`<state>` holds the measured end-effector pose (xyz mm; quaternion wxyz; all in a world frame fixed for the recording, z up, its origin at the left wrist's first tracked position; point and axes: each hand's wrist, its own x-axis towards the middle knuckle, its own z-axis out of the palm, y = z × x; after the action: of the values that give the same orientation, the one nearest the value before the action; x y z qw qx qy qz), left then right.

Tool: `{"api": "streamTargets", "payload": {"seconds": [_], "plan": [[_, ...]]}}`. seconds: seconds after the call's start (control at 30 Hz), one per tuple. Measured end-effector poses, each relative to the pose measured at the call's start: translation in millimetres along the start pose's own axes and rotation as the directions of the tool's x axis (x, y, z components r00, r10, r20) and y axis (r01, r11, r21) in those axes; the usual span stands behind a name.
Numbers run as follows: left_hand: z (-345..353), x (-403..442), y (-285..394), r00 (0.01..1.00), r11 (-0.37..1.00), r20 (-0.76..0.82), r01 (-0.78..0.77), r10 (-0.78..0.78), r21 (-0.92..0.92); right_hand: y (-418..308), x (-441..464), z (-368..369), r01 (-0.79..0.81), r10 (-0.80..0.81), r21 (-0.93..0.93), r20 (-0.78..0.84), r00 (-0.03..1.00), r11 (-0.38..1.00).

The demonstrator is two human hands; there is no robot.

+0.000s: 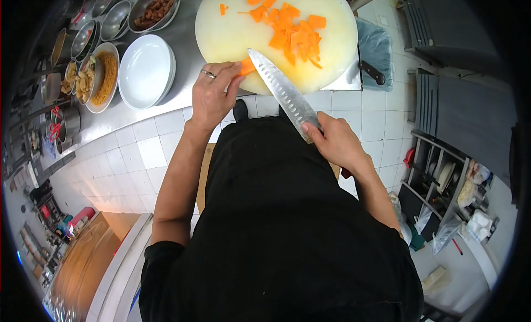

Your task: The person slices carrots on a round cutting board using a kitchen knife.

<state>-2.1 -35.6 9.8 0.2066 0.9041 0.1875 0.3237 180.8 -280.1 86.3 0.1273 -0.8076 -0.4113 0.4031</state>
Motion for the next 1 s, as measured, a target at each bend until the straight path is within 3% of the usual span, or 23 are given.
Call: {"api": "streamTargets", "payload": {"seconds": [0.47,0.63,0.73,1.0], "plan": [[4,-2,-3,1.000,1.000,-0.016,-0.007,0.007,0.000,-5,14,2,-0.009,0.007,0.024,0.079,0.997,1.000],[5,-3,-3,1.000,1.000,-0.024,-0.013,0.013,-0.009,6,23,16,0.109,-0.108,0.060,-0.032,0.994,0.992],[5,-4,-4,0.999,1.000,-0.030,-0.015,0.015,0.004,-5,27,9,0.040,-0.044,0.077,0.047,0.998,0.996],[7,-6,-3,0.997,0.999,-0.065,-0.036,0.037,0.011,0,38,21,0.086,-0.089,0.143,0.015,0.996,0.986]]}}
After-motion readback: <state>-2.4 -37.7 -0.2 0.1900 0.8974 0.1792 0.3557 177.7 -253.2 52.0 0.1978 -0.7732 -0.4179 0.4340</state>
